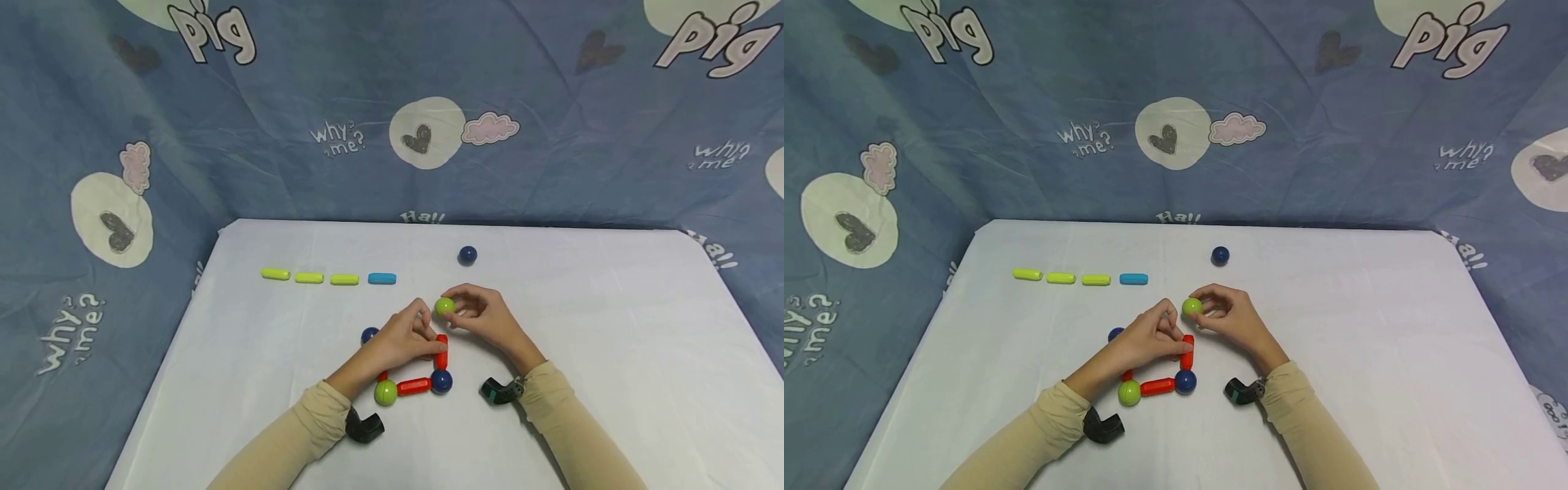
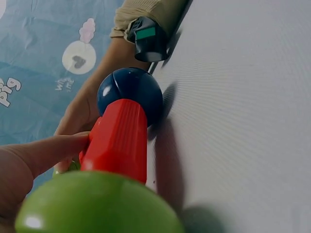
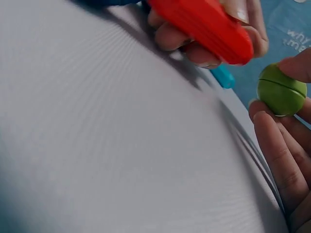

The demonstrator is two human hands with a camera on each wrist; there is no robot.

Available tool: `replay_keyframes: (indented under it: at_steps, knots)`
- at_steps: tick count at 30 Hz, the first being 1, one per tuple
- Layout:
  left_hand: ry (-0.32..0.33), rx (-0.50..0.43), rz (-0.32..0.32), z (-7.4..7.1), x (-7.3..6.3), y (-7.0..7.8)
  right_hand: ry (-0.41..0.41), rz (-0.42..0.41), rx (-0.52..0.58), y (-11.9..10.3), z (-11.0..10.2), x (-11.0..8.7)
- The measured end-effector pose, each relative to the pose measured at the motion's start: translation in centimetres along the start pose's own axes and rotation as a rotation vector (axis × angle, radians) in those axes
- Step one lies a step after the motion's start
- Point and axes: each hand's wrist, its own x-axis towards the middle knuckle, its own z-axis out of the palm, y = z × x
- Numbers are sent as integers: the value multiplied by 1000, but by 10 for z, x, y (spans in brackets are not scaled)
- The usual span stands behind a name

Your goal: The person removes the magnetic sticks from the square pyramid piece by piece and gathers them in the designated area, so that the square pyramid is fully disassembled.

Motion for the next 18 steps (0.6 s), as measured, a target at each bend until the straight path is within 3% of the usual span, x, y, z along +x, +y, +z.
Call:
replay_keyframes:
  at_steps: [9,13,18]
  knots:
    - [-3,65,-20,2,2,-2,27,-40,-98,2,1,-2]
    - [-3,77,-26,2,2,-2,61,-44,-63,2,1,-1]
    - [1,85,-38,2,4,-2,169,-46,21,-1,-5,0]
